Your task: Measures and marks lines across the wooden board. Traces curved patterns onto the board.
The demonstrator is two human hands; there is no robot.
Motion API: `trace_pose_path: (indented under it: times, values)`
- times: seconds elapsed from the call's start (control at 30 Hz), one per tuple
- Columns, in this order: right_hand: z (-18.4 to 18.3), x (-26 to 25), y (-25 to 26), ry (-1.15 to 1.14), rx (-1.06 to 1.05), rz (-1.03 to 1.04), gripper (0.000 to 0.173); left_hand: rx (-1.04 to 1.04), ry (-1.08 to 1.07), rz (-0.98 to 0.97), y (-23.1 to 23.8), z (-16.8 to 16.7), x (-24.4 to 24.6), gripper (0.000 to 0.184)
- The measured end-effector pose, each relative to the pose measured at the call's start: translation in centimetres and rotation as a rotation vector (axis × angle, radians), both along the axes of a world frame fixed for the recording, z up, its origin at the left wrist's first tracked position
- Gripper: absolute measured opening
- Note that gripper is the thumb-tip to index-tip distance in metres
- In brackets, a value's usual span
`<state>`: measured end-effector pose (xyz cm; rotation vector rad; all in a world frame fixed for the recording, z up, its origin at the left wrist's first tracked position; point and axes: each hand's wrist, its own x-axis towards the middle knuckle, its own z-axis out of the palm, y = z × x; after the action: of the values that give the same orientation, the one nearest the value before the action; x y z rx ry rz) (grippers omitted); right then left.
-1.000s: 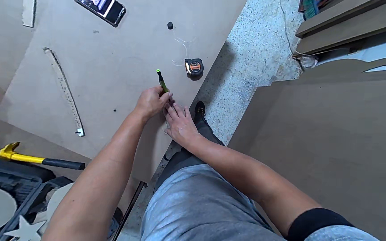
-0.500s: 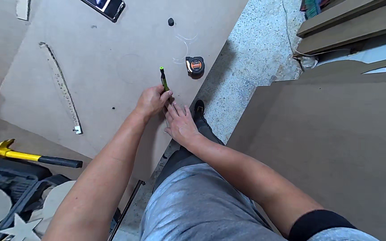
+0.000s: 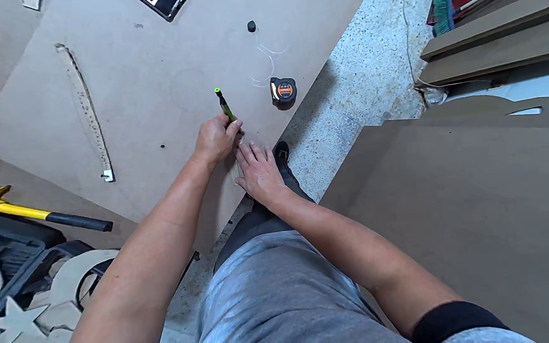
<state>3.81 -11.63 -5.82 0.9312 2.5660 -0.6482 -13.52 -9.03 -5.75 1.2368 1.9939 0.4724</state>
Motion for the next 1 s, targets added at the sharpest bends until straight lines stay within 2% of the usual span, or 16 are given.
trace_pose_path:
  times: [0.17,0.37,0.57,0.73,0.93,1.0]
  values:
    - [-0.1,-0.1,0.0,-0.007,0.016,0.009,0.079,0.047,-0.005,0.119,-1.9,-0.7,0.0,0.035]
    - [0.4,-0.5,0.3,-0.021,0.015,0.023,0.078,0.136,-0.029,0.271,-6.5,-0.9,1.0,0.029]
    - [1.2,-1.3,0.8,-0.062,0.028,0.050,0.076,0.266,-0.061,0.422,-11.7,-1.4,3.5,0.018]
    - [2.1,-2.1,1.0,-0.123,0.092,0.126,0.071,0.336,-0.037,0.515,-14.9,-2.2,6.1,0.017]
    - [3.3,-3.9,1.8,-0.205,0.232,0.350,0.058,0.373,-0.040,0.636,-16.1,-3.0,8.0,0.018]
    - [3.6,-5.0,2.3,-0.215,0.263,0.419,0.040,0.366,-0.045,0.678,-16.1,-2.8,8.3,0.018]
